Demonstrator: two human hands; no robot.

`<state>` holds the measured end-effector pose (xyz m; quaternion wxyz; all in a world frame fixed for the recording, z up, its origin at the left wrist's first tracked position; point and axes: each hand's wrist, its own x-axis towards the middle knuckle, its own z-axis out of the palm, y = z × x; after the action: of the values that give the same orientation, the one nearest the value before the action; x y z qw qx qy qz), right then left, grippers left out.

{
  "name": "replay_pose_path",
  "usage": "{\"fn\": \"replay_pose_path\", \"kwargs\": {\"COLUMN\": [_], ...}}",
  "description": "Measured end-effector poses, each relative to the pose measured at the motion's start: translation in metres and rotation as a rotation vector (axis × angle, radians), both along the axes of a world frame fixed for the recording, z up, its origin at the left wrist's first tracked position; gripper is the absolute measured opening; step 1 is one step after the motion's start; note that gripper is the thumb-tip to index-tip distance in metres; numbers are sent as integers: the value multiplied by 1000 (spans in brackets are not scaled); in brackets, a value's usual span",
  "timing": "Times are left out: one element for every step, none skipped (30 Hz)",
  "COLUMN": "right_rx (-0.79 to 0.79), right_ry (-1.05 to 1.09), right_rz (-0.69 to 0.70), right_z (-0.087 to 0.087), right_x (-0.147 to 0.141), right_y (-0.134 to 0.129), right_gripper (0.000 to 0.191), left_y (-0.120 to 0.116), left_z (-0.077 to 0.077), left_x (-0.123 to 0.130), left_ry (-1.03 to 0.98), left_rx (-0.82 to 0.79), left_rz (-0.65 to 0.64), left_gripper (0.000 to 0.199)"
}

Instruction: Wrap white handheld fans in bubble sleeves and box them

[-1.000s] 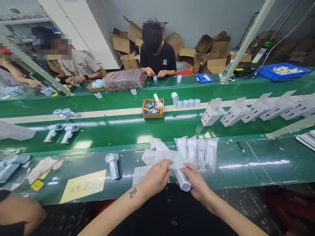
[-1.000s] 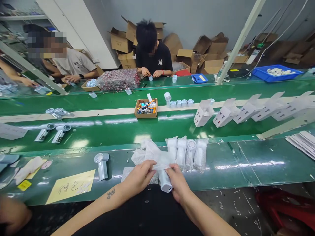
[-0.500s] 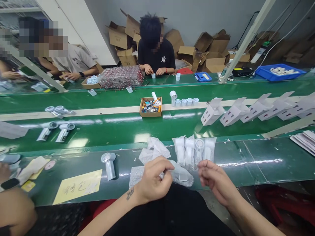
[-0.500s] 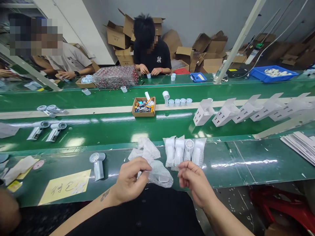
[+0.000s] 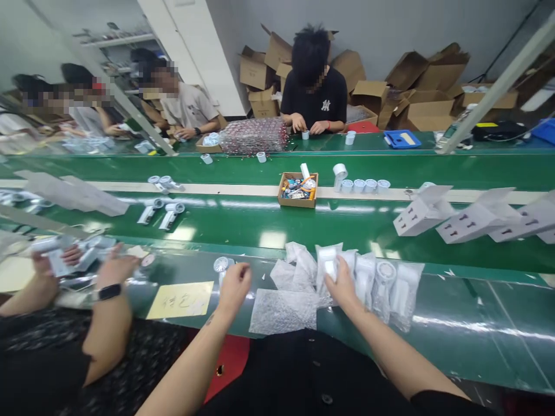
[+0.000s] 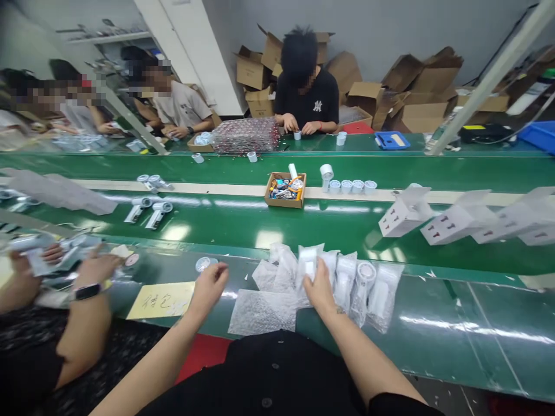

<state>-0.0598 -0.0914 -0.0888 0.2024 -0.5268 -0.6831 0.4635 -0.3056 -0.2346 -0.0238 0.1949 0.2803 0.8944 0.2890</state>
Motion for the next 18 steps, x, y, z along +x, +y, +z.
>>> {"fn": "replay_pose_path", "kwargs": {"right_rx": [44,54,48,51,61,70,53,8,-61,-146,-235,-311,-387,-473,-580,-692,-786,-842], "right_ry": [-43,-59,-65,-80,-100,-115,-107,-79,-37,12,59,90,122,179,277,398,521,626], "right_rz": [24,44,61,75,86,88,83,76,69,67,68,80,102,120,116,82,17,-78], "right_z": [-7,-11,-13,-13,-11,-7,-3,3,9,15,20,26,31,35,39,42,45,48], "right_x": [-3,-5,-7,-8,-8,-9,-9,-10,-13,-17,-22,-29,-36,-44,-50,-55,-56,-55], "right_y": [3,4,3,2,1,-1,-2,-3,-5,-6,-9,-12,-16,-21,-25,-29,-31,-31], "right_gripper": [62,58,53,49,46,42,39,34,28,22,19,22,28,34,38,41,44,45], "left_y": [-11,-22,-33,-42,-50,-55,-58,-58,-57,-54,-50,-45,-39,-33,-26,-18,-9,1], "left_z": [-9,-17,-23,-29,-33,-36,-39,-41,-42,-42,-41,-39,-36,-34,-31,-29,-29,-31], "left_x": [-19,-33,-43,-50,-54,-55,-53,-50,-44,-36,-26,-13,2,18,33,48,61,70], "left_ry": [69,97,86,55,16,-29,-75,-123,-167,-205,-253,-325,-424,-542,-665,-760,-777,-708], "left_rx": [-69,-133,-179,-206,-224,-229,-221,-202,-175,-145,-100,-37,35,102,153,177,164,121], "left_rz": [128,228,295,336,361,368,365,358,351,342,330,303,255,179,67,-80,-250,-413], "left_gripper": [26,28,29,28,26,25,25,26,27,29,31,33,34,35,37,40,42,46]}}
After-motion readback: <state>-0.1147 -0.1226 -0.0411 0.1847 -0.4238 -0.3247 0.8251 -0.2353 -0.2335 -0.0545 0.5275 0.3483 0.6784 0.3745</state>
